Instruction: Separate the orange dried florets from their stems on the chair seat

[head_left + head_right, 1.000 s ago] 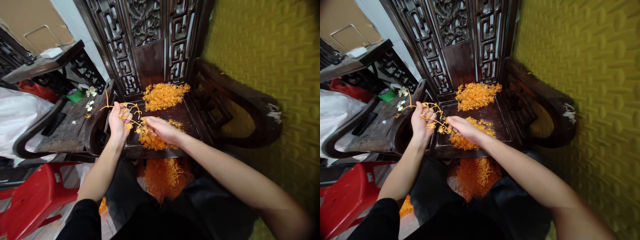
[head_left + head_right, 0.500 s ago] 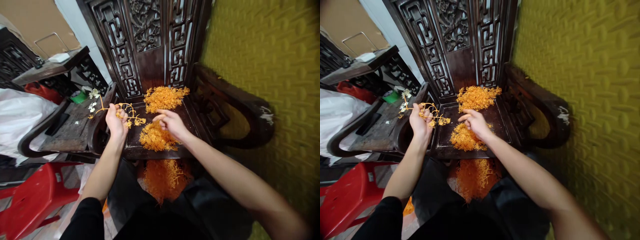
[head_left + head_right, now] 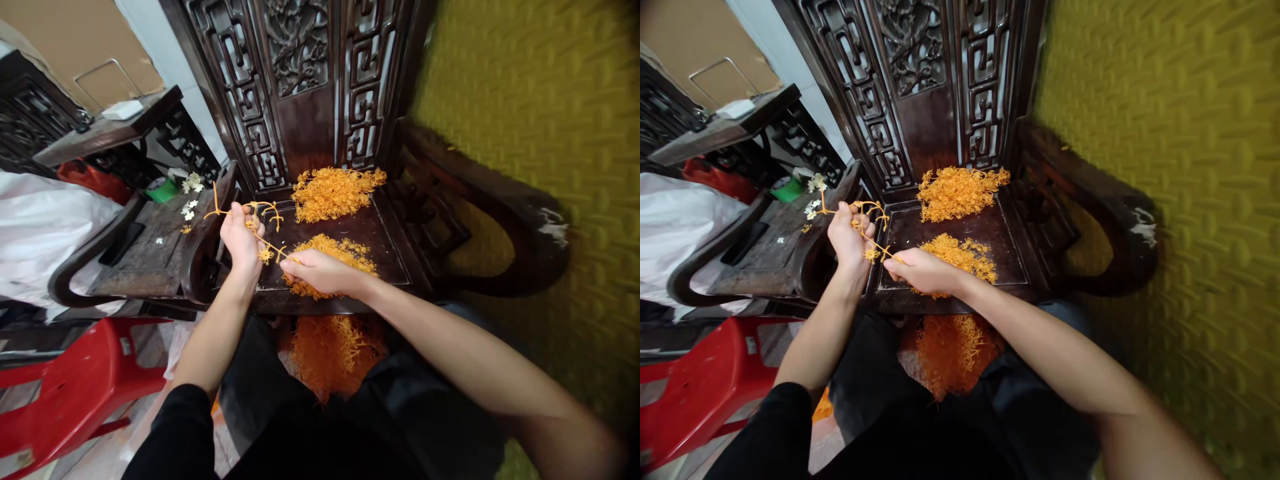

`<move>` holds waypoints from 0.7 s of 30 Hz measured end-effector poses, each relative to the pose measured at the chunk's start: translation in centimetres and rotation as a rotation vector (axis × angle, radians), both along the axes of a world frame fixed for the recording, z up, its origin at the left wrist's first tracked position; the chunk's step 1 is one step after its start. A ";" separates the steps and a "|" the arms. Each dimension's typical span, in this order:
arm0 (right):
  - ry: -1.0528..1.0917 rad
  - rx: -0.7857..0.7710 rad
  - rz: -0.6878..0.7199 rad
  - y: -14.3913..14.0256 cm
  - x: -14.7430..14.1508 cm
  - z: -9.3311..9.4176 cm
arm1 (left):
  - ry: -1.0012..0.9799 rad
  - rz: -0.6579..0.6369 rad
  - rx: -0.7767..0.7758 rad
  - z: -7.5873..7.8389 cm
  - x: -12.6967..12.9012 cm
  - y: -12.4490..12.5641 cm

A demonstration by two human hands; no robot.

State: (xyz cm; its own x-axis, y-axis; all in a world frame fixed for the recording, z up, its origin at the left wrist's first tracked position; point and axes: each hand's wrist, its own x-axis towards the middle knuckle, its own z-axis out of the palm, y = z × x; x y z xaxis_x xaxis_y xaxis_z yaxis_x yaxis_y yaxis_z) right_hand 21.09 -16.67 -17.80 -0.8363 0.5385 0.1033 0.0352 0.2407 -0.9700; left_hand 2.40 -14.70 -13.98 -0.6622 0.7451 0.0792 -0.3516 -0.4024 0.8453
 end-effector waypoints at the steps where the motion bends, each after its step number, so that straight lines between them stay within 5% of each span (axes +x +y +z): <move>1: -0.018 -0.010 0.025 -0.4 0.4 -0.2 | -0.034 0.058 -0.008 0.3 -0.7 0.4; 5: -0.045 -0.238 0.101 -0.8 1.6 -1.3 | -0.035 0.143 0.025 0.6 -1.8 0.8; 12: 0.165 -0.656 -0.040 -0.4 -0.7 -1.3 | 0.219 0.055 0.120 -1.2 2.8 -0.8; 17: 0.252 -0.427 -0.203 -0.6 -2.7 -1.3 | 0.510 0.118 0.046 -2.6 4.1 -1.0; 21: 0.111 -0.131 -0.426 -0.8 -2.0 -1.7 | 0.675 0.298 0.002 -2.4 1.4 1.2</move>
State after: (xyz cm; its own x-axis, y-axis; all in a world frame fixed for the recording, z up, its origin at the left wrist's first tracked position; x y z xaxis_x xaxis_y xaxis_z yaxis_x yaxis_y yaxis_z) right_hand 19.12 -17.43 -19.52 -0.5251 0.8465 0.0880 -0.0011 0.1027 -0.9947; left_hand 3.81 -13.49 -16.38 -0.6433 0.5407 0.5421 0.3694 -0.4010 0.8383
